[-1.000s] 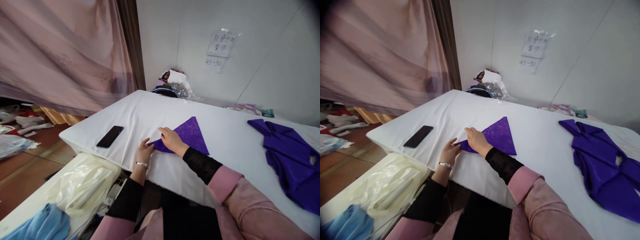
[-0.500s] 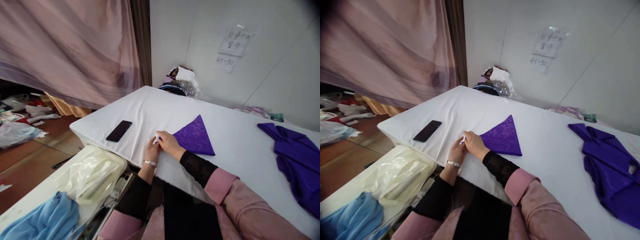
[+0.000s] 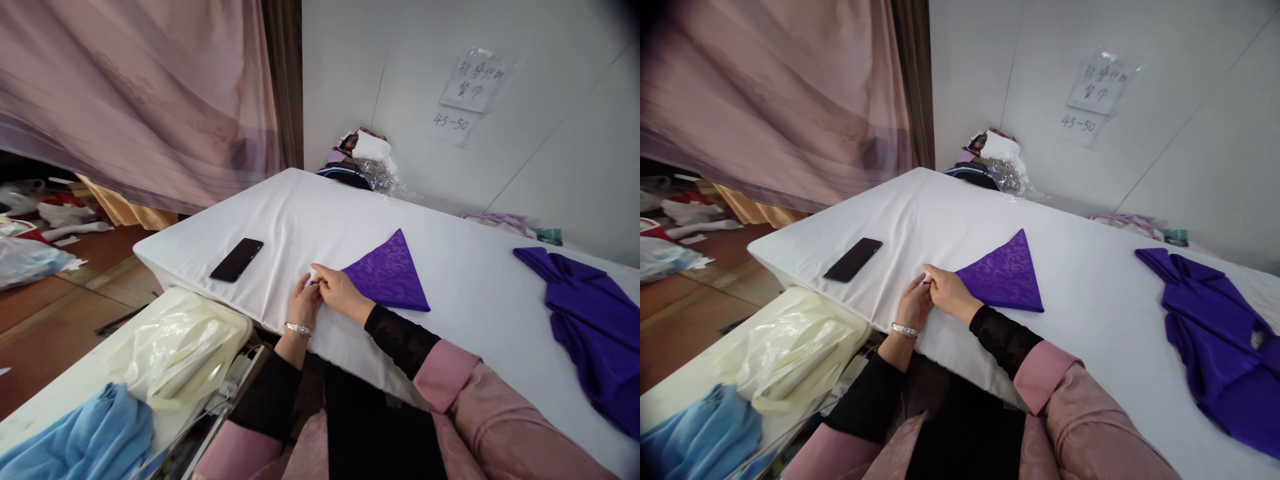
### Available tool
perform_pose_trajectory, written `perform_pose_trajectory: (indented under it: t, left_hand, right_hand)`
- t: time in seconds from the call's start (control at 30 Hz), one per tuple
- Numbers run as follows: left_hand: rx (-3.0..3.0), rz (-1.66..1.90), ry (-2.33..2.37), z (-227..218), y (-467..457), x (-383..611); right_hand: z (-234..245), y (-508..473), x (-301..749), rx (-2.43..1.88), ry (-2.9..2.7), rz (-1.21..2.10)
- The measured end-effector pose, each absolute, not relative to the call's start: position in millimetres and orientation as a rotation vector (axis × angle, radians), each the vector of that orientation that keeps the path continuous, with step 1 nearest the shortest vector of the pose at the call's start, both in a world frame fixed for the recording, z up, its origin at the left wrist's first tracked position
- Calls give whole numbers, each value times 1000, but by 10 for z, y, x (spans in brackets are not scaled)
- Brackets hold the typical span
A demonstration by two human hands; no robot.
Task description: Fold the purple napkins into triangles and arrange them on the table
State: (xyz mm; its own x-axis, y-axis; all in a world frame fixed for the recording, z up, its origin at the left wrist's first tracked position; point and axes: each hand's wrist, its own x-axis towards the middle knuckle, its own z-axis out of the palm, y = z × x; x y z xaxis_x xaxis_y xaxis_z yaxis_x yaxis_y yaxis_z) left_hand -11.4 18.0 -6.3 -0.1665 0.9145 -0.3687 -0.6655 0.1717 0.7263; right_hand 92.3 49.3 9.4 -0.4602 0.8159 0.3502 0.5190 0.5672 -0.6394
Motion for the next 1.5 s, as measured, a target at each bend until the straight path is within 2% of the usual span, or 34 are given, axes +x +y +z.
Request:
perform_pose_trajectory:
  t: [0.23, 0.4, 0.57, 0.73, 0.87, 1.0, 1.27, 1.5]
  left_hand:
    - [386, 1442, 1028, -136, 242, -129]
    - [429, 1409, 1104, -94, 245, -135]
    - [465, 1424, 1143, -57, 238, -123]
    - [457, 1439, 1194, -54, 256, -109]
    - [479, 1456, 1225, -46, 256, -104]
    - [525, 1484, 1271, -71, 258, -115]
    - [807, 1473, 1473, -214, 289, -226]
    - [1029, 1316, 1746, -127, 243, -268]
  right_hand:
    - [104, 430, 956, -1056, -2042, 696]
    - [177, 342, 1496, -1085, -2040, 478]
    - [175, 187, 2350, -1449, -2206, 303]
    - [39, 27, 2699, -1758, -2434, 428]
    - [20, -15, 2722, -1719, -2466, 339]
    - [-6, -20, 2780, -1660, -2525, 452]
    - [-145, -130, 3067, -1540, -2315, 415]
    - [-177, -290, 3395, -1601, -1772, 308]
